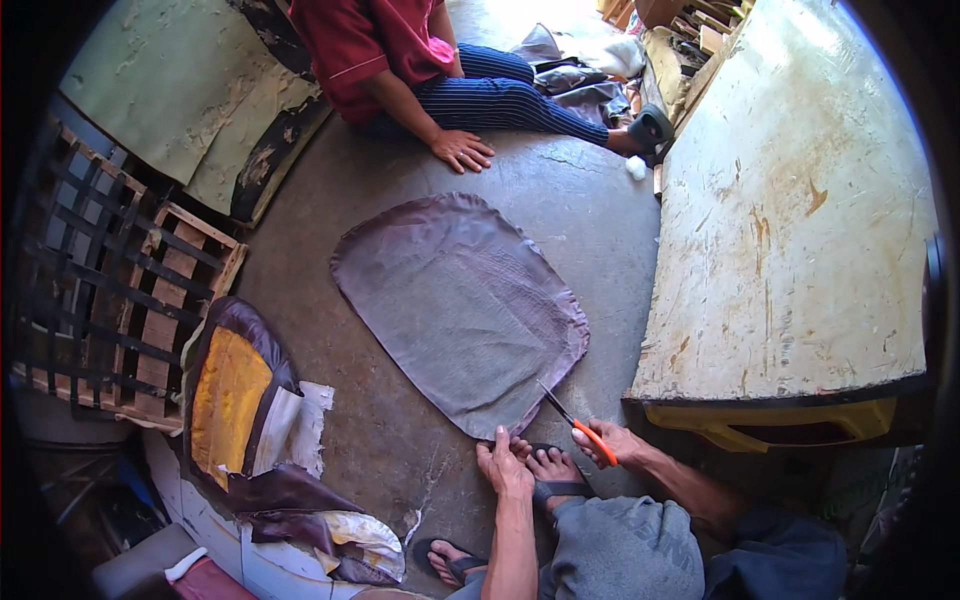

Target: The person cuts a piece of purple fabric with shears to a specific shape, then folds and presses the edges by hand.

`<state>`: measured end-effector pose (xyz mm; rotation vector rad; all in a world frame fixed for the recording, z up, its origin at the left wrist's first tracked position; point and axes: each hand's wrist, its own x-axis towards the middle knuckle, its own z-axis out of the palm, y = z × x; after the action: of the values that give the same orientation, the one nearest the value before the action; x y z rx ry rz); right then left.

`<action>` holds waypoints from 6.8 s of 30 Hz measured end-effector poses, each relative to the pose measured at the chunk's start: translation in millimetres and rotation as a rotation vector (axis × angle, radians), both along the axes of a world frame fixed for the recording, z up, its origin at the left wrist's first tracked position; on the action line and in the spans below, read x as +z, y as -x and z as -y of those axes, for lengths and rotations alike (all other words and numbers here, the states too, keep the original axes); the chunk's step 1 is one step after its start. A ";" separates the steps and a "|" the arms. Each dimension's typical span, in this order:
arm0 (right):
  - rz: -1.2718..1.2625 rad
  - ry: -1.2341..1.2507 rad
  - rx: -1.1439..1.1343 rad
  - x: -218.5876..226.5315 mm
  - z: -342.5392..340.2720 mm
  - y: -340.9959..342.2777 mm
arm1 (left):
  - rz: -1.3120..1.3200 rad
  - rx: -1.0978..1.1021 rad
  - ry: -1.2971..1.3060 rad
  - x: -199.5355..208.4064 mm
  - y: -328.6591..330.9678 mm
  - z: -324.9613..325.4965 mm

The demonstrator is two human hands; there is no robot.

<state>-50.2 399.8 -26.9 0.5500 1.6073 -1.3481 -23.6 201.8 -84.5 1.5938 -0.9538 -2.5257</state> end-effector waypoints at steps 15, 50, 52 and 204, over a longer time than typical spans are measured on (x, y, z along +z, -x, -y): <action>0.031 0.279 -0.020 -23.4 -4.8 -20.6 | 0.059 0.104 -0.286 -18.5 4.4 13.0; -0.068 -0.240 0.221 5.0 -11.7 -7.1 | 0.044 -0.134 -0.029 -21.1 21.7 -57.6; -0.101 -0.221 0.177 7.7 -14.0 -9.5 | 0.036 -0.144 -0.117 -18.6 19.1 -50.9; -0.964 -0.926 0.431 -75.7 89.9 62.1 | -0.184 0.174 0.033 -43.9 67.7 223.3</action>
<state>-112.4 309.9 -102.6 -0.0094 2.9495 -0.4401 -91.2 -21.5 -128.4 1.3427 -0.7960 -2.4709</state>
